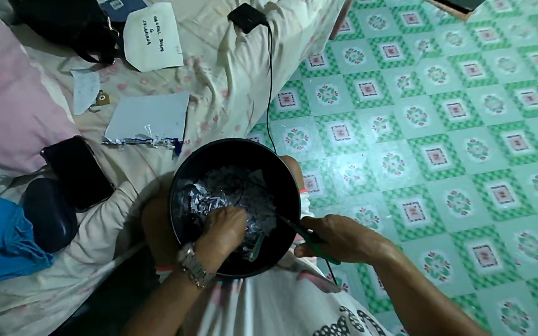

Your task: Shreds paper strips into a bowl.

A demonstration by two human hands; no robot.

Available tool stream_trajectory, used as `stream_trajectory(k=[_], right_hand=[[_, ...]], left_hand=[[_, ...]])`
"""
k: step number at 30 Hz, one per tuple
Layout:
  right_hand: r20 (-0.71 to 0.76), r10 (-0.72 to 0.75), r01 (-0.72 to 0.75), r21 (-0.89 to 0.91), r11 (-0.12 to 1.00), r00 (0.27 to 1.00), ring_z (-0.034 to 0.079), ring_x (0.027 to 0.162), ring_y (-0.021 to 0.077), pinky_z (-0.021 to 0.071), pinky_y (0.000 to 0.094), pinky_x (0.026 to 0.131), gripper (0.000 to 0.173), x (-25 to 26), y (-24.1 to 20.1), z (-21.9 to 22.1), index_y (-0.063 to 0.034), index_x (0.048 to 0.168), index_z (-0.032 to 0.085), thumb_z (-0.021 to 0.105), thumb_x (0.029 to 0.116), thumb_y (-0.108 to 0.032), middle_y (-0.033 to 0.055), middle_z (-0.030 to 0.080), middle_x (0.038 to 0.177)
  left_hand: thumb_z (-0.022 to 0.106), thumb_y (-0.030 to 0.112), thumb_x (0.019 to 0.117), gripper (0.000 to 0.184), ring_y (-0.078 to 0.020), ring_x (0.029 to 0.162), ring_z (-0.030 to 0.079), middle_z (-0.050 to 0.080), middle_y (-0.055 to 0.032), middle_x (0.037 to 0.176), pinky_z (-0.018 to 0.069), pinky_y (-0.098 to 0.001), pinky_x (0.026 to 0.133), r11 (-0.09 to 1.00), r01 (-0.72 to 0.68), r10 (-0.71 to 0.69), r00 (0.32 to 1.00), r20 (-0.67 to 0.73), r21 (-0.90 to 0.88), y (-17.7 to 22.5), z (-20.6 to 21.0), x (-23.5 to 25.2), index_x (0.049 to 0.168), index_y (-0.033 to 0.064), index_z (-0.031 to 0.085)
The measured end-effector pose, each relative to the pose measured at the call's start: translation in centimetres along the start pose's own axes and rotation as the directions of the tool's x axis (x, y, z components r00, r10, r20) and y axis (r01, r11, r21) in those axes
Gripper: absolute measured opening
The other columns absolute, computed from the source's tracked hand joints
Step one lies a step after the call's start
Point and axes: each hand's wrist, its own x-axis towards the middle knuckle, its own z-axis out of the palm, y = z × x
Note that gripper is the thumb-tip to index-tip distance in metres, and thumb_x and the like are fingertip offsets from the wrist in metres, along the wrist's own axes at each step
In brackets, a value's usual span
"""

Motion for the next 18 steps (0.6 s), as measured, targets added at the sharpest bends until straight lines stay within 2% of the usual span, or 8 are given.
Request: stream_trajectory(k=[3,5,7,9,12,15,18], right_hand=[[-0.101,-0.030,0.042,0.110,0.993,0.994,0.066,0.078,0.0301,0.0520,0.0506,0.078,0.060,0.0,1.1,0.5,0.0014,0.125,0.059,0.061,0.0983,-0.052,0.0161,0.067,0.088],[-0.148,-0.041,0.069,0.188,0.980,0.988,0.066,0.075,0.0259,0.0543,0.0463,0.076,0.058,0.1,1.8,0.8,0.0003,0.127,0.058,0.062,0.0982,-0.051,0.0134,0.066,0.087],[-0.205,-0.072,0.119,0.227,0.967,0.976,0.065,0.072,0.0222,0.0549,0.0423,0.073,0.058,0.2,2.3,1.2,-0.0002,0.126,0.058,0.062,0.0984,-0.051,0.0108,0.065,0.084],[-0.270,-0.101,0.174,0.261,0.950,0.957,0.065,0.069,0.0198,0.0548,0.0403,0.070,0.059,0.2,2.8,1.7,0.0003,0.126,0.058,0.061,0.0981,-0.052,0.0094,0.065,0.082],[-0.367,-0.139,0.264,0.317,0.911,0.920,0.063,0.065,0.0164,0.0545,0.0364,0.066,0.063,0.1,3.4,2.5,0.0014,0.124,0.059,0.062,0.0958,-0.054,0.0070,0.064,0.078],[-0.399,-0.147,0.315,0.396,0.863,0.905,0.061,0.062,0.0083,0.0530,0.0275,0.062,0.063,0.0,3.8,3.0,0.0004,0.123,0.059,0.062,0.0944,-0.056,0.0011,0.062,0.076],[-0.375,-0.145,0.311,0.433,0.846,0.916,0.060,0.062,0.0067,0.0526,0.0258,0.062,0.059,-0.1,4.1,3.2,0.0004,0.122,0.059,0.063,0.0952,-0.052,0.0001,0.062,0.076]], left_hand=[[0.047,0.019,0.1088,0.035,-0.0435,0.127,0.057,0.062,-0.0267,0.132,0.0429,-0.0599,0.103,0.999,-0.012,0.012,1.000,-0.018,0.048,1.4,-1.2,0.0,0.131,-0.0023,0.063],[0.052,0.019,0.1069,0.035,-0.0430,0.126,0.057,0.059,-0.0263,0.136,0.0444,-0.0592,0.102,0.999,-0.013,0.016,0.999,-0.040,0.051,2.5,-1.3,0.6,0.132,-0.0033,0.062],[0.059,0.019,0.1034,0.045,-0.0435,0.127,0.056,0.049,-0.0261,0.148,0.0452,-0.0588,0.101,0.998,0.001,0.001,1.000,-0.027,0.059,3.3,-1.0,2.0,0.143,-0.0032,0.053],[0.059,0.012,0.1020,0.054,-0.0465,0.133,0.050,0.036,-0.0287,0.157,0.0417,-0.0597,0.106,0.997,-0.014,0.010,0.999,0.053,0.079,3.7,-0.4,3.4,0.150,-0.0054,0.041],[0.051,0.004,0.1038,0.035,-0.0460,0.136,0.048,0.051,-0.0303,0.144,0.0392,-0.0592,0.109,0.997,-0.076,0.075,0.997,0.028,0.021,3.3,0.9,4.6,0.136,-0.0099,0.054],[0.049,0.009,0.1062,0.032,-0.0415,0.134,0.052,0.057,-0.0263,0.140,0.0379,-0.0572,0.111,0.986,-0.058,0.047,0.996,-0.073,-0.154,2.1,0.3,4.7,0.132,-0.0057,0.061],[0.054,0.013,0.1055,0.025,-0.0380,0.121,0.060,0.065,-0.0232,0.124,0.0446,-0.0551,0.104,0.976,-0.059,0.027,0.988,-0.151,-0.209,0.6,-1.0,4.5,0.119,-0.0022,0.069]])
